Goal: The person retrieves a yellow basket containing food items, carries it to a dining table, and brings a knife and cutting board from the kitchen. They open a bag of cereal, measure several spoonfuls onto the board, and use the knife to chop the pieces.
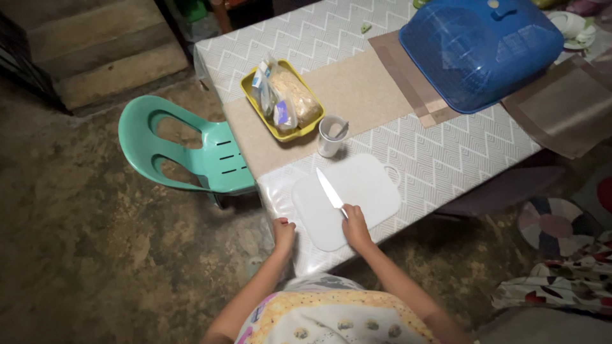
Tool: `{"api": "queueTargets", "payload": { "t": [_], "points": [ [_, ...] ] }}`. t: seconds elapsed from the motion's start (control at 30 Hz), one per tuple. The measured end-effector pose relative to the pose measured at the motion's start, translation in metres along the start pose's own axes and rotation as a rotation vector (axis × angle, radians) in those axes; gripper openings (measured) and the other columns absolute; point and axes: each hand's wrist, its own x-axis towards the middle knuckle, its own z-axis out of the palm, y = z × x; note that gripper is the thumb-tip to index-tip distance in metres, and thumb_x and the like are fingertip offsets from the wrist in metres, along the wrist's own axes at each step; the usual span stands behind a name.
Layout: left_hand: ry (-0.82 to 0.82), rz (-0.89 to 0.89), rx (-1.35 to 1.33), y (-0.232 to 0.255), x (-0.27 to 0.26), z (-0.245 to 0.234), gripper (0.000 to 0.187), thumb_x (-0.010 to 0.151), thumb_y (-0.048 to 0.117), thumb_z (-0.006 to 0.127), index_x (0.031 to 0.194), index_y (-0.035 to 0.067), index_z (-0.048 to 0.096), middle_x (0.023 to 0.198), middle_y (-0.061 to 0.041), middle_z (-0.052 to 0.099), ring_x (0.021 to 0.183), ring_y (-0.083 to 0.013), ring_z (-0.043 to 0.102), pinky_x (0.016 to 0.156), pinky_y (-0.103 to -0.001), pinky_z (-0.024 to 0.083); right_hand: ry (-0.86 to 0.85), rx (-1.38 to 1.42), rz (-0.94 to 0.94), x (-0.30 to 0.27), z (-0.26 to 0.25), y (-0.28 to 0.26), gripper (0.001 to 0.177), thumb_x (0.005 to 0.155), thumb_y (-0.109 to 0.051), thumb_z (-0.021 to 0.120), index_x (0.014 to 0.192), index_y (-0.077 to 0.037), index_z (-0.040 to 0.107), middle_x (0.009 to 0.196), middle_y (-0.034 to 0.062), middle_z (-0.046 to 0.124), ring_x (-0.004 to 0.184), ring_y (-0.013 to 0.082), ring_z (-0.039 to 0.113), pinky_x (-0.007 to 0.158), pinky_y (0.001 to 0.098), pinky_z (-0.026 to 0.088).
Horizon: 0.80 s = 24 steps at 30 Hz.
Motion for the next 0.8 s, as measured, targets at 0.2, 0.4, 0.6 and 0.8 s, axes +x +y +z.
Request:
{"api": "queueTargets", "payload": {
  "t": [0.2,0.4,0.6,0.8],
  "points": [
    [-0.072,-0.006,-0.079,0.009,0.033,-0.024,0.03,0.08,0.004,0.062,0.109,0.005,0.054,0.089,-0.006,0.054,0.078,-0.0171,0.049,0.069,-0.032,0.043,0.076,-0.052,0.053,0.006,0.023,-0.029,0.036,0.08,0.007,0.063,0.115,0.001,0.059,0.106,0.0223,0.058,0.103,0.0432,0.055,0.091,0.0497,0.045],
    [-0.399,-0.114,-0.084,0.04,0.074,-0.075,0.02,0.098,0.02,0.06,0.085,0.01,0.05,0.06,-0.002,0.046,0.047,-0.0157,0.042,0.041,-0.033,0.032,0.29,-0.085,0.222,0.009,0.065,-0.04,0.031,0.085,0.007,0.06,0.114,-0.003,0.065,0.11,0.0193,0.063,0.107,0.0387,0.057,0.096,0.0491,0.046],
    [-0.695,-0.048,-0.001,0.099,0.089,-0.138,0.038,0.103,0.036,0.06,0.078,0.012,0.045,0.057,0.003,0.04,0.039,-0.009,0.034,0.034,-0.029,0.024,0.329,-0.289,0.301,0.009,0.065,-0.085,0.038,0.082,0.005,0.063,0.12,0.0,0.061,0.121,0.0216,0.059,0.113,0.0416,0.053,0.099,0.049,0.044],
    [-1.027,-0.296,-0.053,0.145,0.115,-0.176,0.045,0.107,0.05,0.046,0.077,0.018,0.04,0.057,0.005,0.034,0.042,-0.0066,0.027,0.038,-0.026,0.017,0.506,-0.274,0.239,0.029,0.074,-0.143,0.043,0.083,0.001,0.065,0.125,0.002,0.057,0.127,0.0235,0.056,0.122,0.0432,0.048,0.105,0.0511,0.041]
  ]
}}
